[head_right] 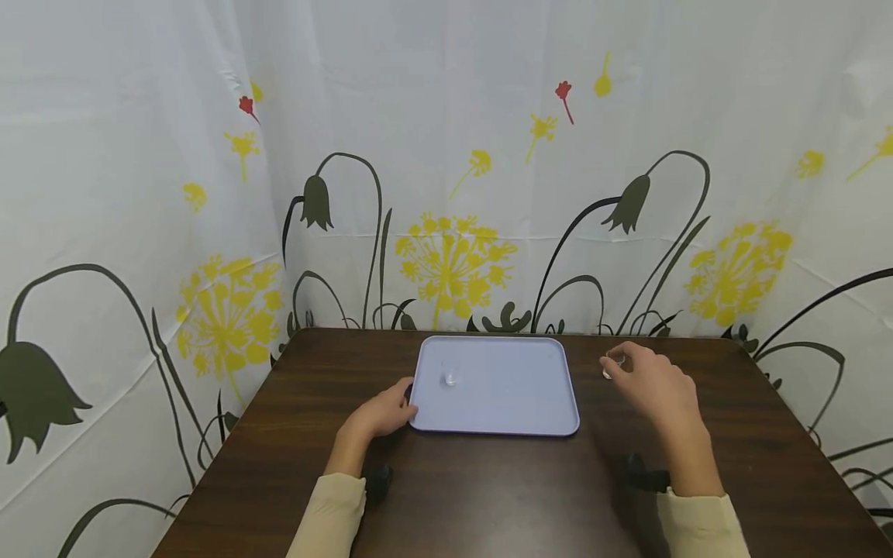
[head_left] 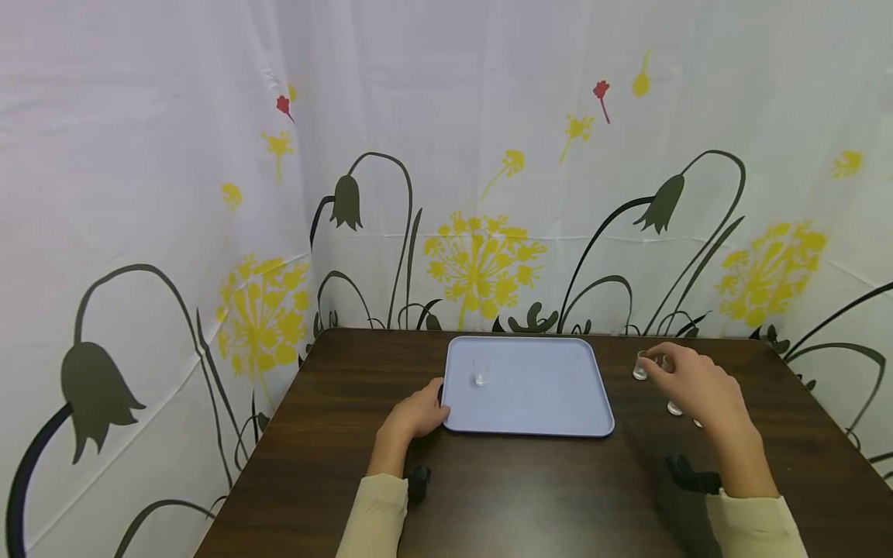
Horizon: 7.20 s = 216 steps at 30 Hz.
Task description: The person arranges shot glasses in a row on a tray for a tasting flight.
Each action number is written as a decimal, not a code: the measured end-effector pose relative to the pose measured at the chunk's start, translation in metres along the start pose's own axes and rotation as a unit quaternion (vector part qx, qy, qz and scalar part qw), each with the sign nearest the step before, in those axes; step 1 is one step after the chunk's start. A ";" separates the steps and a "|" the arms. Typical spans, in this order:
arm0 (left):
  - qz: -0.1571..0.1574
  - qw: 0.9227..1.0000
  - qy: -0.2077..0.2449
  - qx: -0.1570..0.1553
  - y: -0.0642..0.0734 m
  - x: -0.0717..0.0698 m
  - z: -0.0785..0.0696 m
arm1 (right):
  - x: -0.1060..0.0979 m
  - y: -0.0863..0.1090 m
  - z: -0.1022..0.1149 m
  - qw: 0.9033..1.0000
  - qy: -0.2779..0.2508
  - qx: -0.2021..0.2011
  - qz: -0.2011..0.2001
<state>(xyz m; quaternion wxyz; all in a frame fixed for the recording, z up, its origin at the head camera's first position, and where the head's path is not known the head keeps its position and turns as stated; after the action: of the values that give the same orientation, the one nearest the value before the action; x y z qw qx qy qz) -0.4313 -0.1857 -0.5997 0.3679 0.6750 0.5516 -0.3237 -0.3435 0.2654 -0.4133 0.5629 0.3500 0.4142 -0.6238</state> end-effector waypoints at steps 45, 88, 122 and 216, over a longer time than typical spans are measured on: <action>0.032 0.999 0.028 -0.006 0.006 -0.005 -0.006 | 0.019 -0.012 -0.081 0.991 0.042 0.089 0.090; 0.014 1.000 0.018 0.004 0.010 -0.005 -0.006 | 0.046 -0.021 -0.052 0.993 0.064 0.073 0.064; 0.010 1.000 0.025 0.007 0.001 0.002 -0.001 | 0.045 -0.018 -0.006 0.998 0.060 -0.007 -0.029; 0.034 0.997 0.062 0.014 -0.005 0.004 0.006 | 0.155 -0.059 0.173 0.992 0.017 -0.119 -0.040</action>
<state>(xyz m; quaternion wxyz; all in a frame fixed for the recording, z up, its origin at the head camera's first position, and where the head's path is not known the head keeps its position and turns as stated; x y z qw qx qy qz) -0.4360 -0.1880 -0.6066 0.3345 0.7170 0.5455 -0.2765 -0.4156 0.0456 -0.4748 0.5681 0.2745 0.5088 -0.5857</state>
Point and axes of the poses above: each hand's wrist, its own y-axis away from the middle knuckle, its own x-axis out of the palm, z = x × y, the point moved 7 cm from there along -y, towards the middle knuckle, and after that the axes turned 7 degrees about -z, right-handed, at the moved point
